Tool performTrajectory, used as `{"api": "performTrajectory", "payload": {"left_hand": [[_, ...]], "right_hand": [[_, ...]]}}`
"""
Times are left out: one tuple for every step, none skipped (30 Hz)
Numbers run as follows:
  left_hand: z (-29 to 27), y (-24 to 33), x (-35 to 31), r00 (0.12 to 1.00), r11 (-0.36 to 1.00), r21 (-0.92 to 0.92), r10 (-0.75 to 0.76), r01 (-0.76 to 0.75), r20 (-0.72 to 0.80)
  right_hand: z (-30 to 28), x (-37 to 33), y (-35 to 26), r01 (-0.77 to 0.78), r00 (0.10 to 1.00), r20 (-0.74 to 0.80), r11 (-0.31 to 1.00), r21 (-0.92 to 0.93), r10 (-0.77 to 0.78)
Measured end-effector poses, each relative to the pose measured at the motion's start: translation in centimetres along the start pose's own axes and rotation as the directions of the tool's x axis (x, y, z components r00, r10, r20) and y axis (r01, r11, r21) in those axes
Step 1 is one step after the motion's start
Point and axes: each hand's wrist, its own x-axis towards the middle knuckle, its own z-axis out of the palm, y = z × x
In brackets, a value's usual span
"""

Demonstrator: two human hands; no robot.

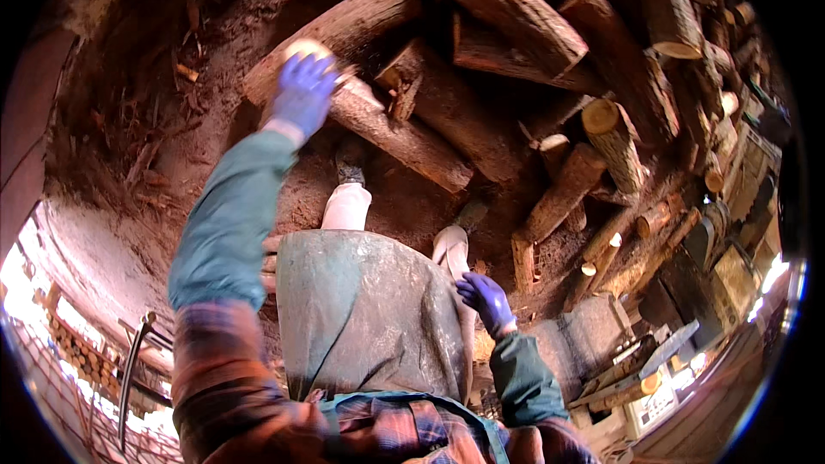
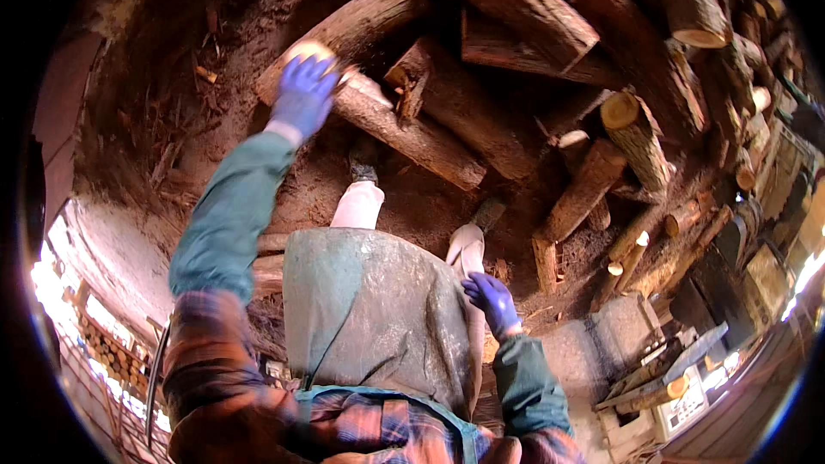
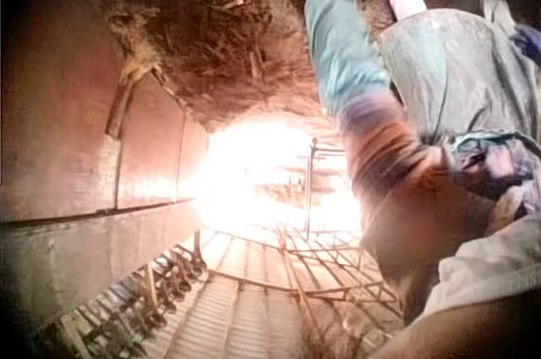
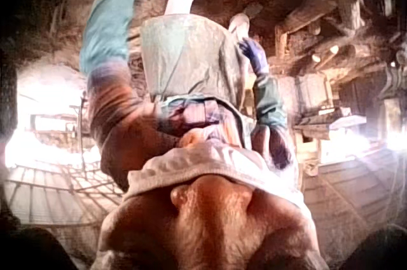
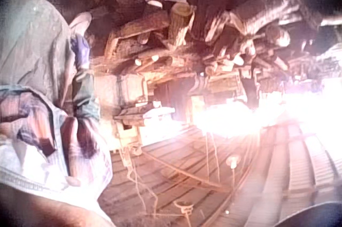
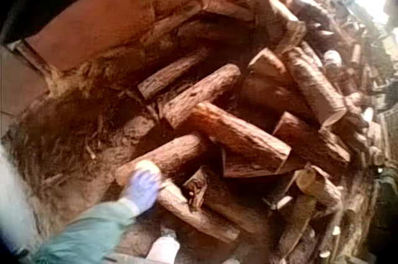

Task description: The person picks up logs from a large pile and places them onto a log processing machine. They repeatedly select logs, lift them, and feed them into the machine's intake slot.

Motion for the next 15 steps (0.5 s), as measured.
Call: {"api": "performTrajectory", "payload": {"left_hand": [[-2.5, -0.5, -2.4, 0.999, 0.998, 0.055, -0.025, 0.027, -0.026], [-6.3, -0.9, -4.9, 0.998, 0.997, 0.048, -0.054, 0.055, -0.027], [-8.2, -2.0, -8.6, 0.978, 0.988, 0.109, -0.090, 0.112, -0.186], [-12.8, -1.4, -9.1, 0.938, 0.935, 0.108, -0.343, 0.337, 0.049], [-12.9, -4.8, -13.5, 0.968, 0.920, 0.305, -0.218, 0.246, -0.121], [-13.4, -5.7, -15.2, 0.872, 0.872, 0.037, -0.489, 0.488, 0.023], [-13.8, -6.7, -16.3, 0.694, 0.675, -0.161, -0.701, 0.720, 0.165], [-13.8, -6.5, -15.5, 0.715, 0.716, -0.097, -0.660, 0.692, 0.231], [-13.3, -6.6, -13.6, 0.737, 0.763, -0.043, -0.606, 0.645, 0.300], [-12.7, -6.6, -12.5, 0.754, 0.807, 0.001, -0.551, 0.590, 0.356], [-11.7, -6.5, -11.6, 0.745, 0.842, 0.060, -0.505, 0.536, 0.435], [-10.0, -6.3, -10.6, 0.723, 0.872, 0.114, -0.463, 0.477, 0.513], [-6.4, -4.5, -7.3, 0.754, 0.814, -0.154, -0.424, 0.560, 0.502], [0.1, -4.8, -3.3, 0.860, 0.740, -0.488, -0.241, 0.463, 0.450], [5.4, -2.5, 3.4, 0.903, 0.652, -0.656, -0.108, 0.380, 0.416]], "right_hand": [[0.6, 0.0, -0.9, -0.021, 1.000, 0.017, 0.999, -0.036, 0.022], [0.9, 0.1, -1.4, 0.028, 0.996, 0.081, 0.998, -0.051, -0.024], [1.7, 0.0, -2.5, 0.087, 0.988, 0.132, 0.995, -0.039, -0.081], [1.5, 0.7, -2.2, 0.037, 0.989, 0.141, 0.998, 0.048, -0.043], [0.7, 2.1, -2.3, -0.010, 0.986, 0.167, 0.992, 0.126, -0.011], [0.1, 3.6, -3.0, -0.027, 0.989, 0.147, 0.988, 0.149, 0.005], [-0.4, 5.3, -3.3, -0.047, 0.992, 0.124, 0.982, 0.183, 0.024], [-1.6, 8.1, -3.3, -0.060, 0.996, 0.082, 0.979, 0.195, 0.045], [-4.8, 13.4, -1.8, -0.124, 0.992, 0.047, 0.964, 0.237, 0.116], [-6.6, 17.1, -1.8, -0.055, 0.990, -0.115, 0.973, 0.225, 0.082], [-7.7, 21.0, -2.4, -0.020, 0.961, -0.268, 0.979, 0.203, 0.075], [-8.7, 24.7, -3.4, 0.034, 0.914, -0.403, 0.985, 0.171, 0.039], [-9.6, 28.9, -5.4, 0.090, 0.849, -0.529, 0.989, 0.115, -0.016], [-13.4, 34.5, -5.1, 0.289, 0.659, -0.703, 0.953, -0.089, -0.265], [-18.3, 38.9, -4.2, 0.340, 0.351, -0.815, 0.874, -0.349, -0.461]]}}
